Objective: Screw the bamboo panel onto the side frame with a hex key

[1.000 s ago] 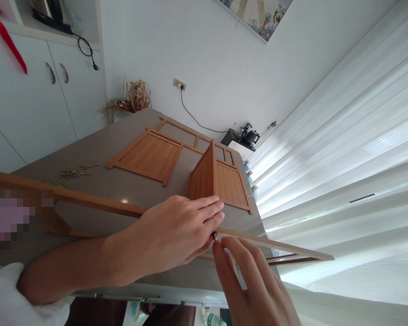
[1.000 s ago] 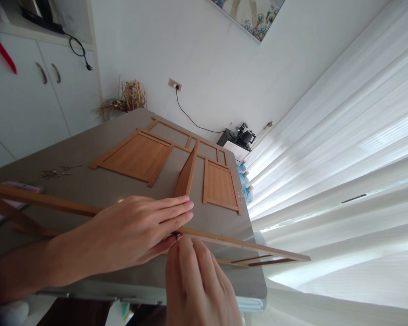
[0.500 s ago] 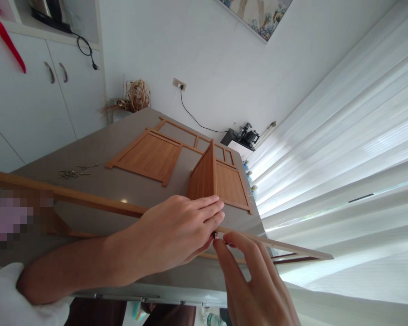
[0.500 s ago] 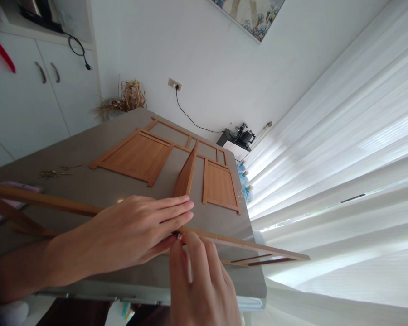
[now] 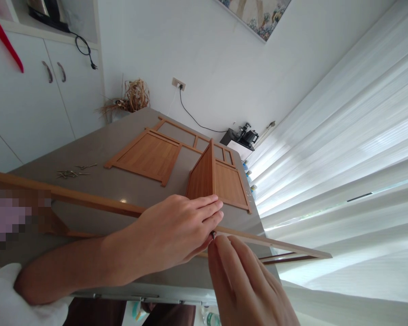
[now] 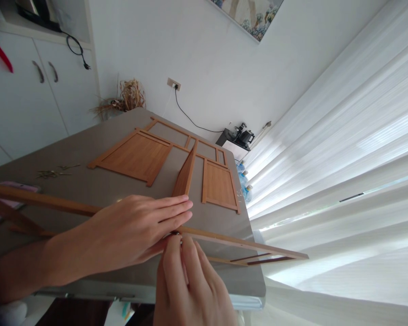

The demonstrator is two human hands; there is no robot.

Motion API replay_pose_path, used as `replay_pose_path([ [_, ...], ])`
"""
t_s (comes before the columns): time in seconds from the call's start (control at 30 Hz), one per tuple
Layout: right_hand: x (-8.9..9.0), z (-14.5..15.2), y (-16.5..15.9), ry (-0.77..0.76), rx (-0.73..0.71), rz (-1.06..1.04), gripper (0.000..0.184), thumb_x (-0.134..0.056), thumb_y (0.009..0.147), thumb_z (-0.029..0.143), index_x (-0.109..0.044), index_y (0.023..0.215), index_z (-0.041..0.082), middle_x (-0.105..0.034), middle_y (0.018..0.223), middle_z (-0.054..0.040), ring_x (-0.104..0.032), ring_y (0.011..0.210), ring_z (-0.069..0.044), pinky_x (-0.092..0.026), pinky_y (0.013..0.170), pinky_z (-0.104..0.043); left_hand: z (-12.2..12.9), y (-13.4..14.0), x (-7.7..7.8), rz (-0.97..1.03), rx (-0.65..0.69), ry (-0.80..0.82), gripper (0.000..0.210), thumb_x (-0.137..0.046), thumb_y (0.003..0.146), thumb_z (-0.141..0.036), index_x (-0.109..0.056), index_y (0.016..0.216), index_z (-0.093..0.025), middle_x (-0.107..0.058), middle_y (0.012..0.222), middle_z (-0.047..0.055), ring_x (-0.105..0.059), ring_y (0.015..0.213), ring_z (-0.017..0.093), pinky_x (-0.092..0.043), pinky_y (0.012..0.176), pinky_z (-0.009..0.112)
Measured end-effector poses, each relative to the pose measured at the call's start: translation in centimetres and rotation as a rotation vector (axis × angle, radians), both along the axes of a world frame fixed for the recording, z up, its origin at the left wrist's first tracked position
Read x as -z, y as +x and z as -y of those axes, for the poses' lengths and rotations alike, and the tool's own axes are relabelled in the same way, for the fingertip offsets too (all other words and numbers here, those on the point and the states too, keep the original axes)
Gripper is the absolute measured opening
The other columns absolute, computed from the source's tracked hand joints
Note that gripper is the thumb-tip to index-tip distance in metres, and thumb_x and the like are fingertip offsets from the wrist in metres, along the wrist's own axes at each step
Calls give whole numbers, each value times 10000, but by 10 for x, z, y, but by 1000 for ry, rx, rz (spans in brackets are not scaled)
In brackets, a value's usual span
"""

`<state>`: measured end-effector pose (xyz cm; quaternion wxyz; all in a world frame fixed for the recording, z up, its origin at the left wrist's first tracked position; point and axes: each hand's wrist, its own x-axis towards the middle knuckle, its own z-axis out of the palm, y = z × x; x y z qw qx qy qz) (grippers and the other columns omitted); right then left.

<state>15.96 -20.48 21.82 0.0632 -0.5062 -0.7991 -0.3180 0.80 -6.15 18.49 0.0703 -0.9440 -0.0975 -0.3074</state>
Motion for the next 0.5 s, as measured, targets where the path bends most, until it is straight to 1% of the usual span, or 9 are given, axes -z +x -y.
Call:
replay_pose_path([
  [0.13, 2, -2, 3, 16, -45, 41, 340, -468, 946, 31, -734, 1130, 135, -744, 1125, -100, -720, 1089, -184, -596, 1002, -254, 1, 0, 0, 18, 3, 6, 326, -464, 1073, -251, -695, 1266, -127, -672, 1439, 64, -608, 1355, 162, -574, 925, 333],
  [0.23, -1, -3, 4, 12, -60, 51, 339, -465, 945, 28, -738, 1118, 132, -744, 1120, -101, -714, 1090, -182, -586, 1016, -260, 1, 0, -1, 17, 0, 8, 320, -476, 1066, -242, -694, 1268, -124, -673, 1436, 67, -603, 1361, 163, -566, 951, 333],
  [0.3, -3, -3, 3, -5, -60, 42, 347, -455, 943, 16, -738, 1114, 121, -746, 1110, -103, -718, 1058, -178, -593, 983, -252, 0, 0, -2, 11, -5, 3, 327, -466, 1072, -244, -692, 1275, -124, -671, 1440, 65, -603, 1362, 165, -570, 943, 336],
  [0.4, -6, -2, 1, -40, -11, -12, 321, -475, 948, 13, -727, 1132, 92, -753, 1102, -111, -726, 1017, -194, -606, 913, -264, 0, 1, -2, 3, -13, -15, 337, -450, 1082, -254, -692, 1280, -132, -670, 1441, 56, -616, 1348, 163, -585, 895, 342],
  [0.5, -3, 0, -1, -19, 45, -86, 270, -530, 952, 33, -722, 1129, 100, -755, 1127, -112, -727, 1016, -227, -607, 871, -302, 0, 1, -1, 7, -10, -14, 324, -482, 1074, -264, -688, 1287, -132, -669, 1443, 56, -617, 1347, 164, -587, 888, 339],
])
